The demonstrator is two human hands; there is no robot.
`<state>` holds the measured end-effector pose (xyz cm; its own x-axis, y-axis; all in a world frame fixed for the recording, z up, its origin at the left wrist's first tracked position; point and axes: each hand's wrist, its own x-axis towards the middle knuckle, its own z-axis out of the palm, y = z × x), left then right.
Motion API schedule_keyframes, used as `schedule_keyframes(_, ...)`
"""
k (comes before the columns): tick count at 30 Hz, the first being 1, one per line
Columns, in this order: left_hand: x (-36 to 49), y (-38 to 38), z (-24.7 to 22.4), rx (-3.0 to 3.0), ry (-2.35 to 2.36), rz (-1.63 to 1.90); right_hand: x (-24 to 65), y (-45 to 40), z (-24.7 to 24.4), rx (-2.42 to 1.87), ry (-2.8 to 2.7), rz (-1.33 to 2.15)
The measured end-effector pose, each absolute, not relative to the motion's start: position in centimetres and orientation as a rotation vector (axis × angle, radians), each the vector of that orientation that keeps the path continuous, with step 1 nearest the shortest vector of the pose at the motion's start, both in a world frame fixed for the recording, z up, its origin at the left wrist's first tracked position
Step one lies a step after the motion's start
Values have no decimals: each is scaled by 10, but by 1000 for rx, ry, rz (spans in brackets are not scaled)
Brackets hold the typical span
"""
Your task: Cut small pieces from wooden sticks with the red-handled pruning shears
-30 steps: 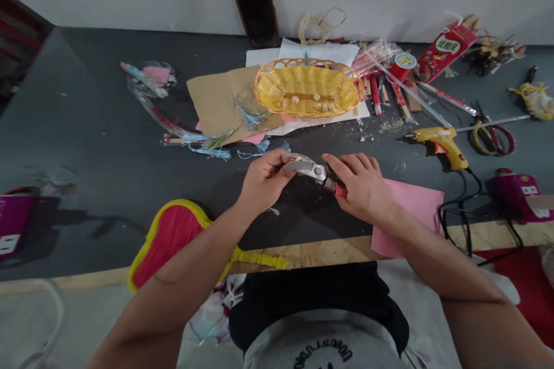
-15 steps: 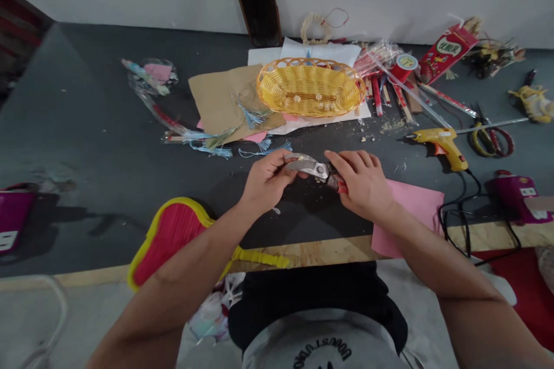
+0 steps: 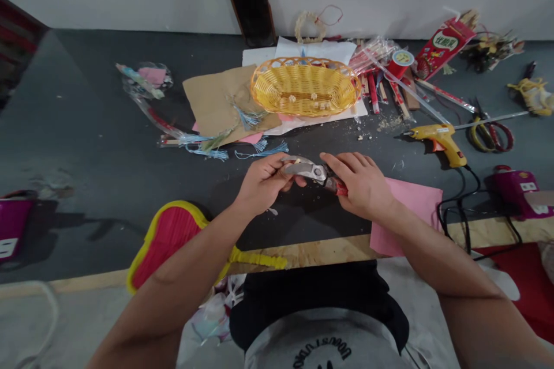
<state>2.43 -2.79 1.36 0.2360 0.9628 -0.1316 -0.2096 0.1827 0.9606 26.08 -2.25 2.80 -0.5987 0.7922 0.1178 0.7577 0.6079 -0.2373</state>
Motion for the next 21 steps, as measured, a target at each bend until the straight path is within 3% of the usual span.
schedule_keyframes(12,28,-31,13,1131,979,995,256,-27,32,-1278,-2542,27)
schedule_keyframes(21,29,-24,15,945,1013,1038,264,-13,17,-1407,-2501,87)
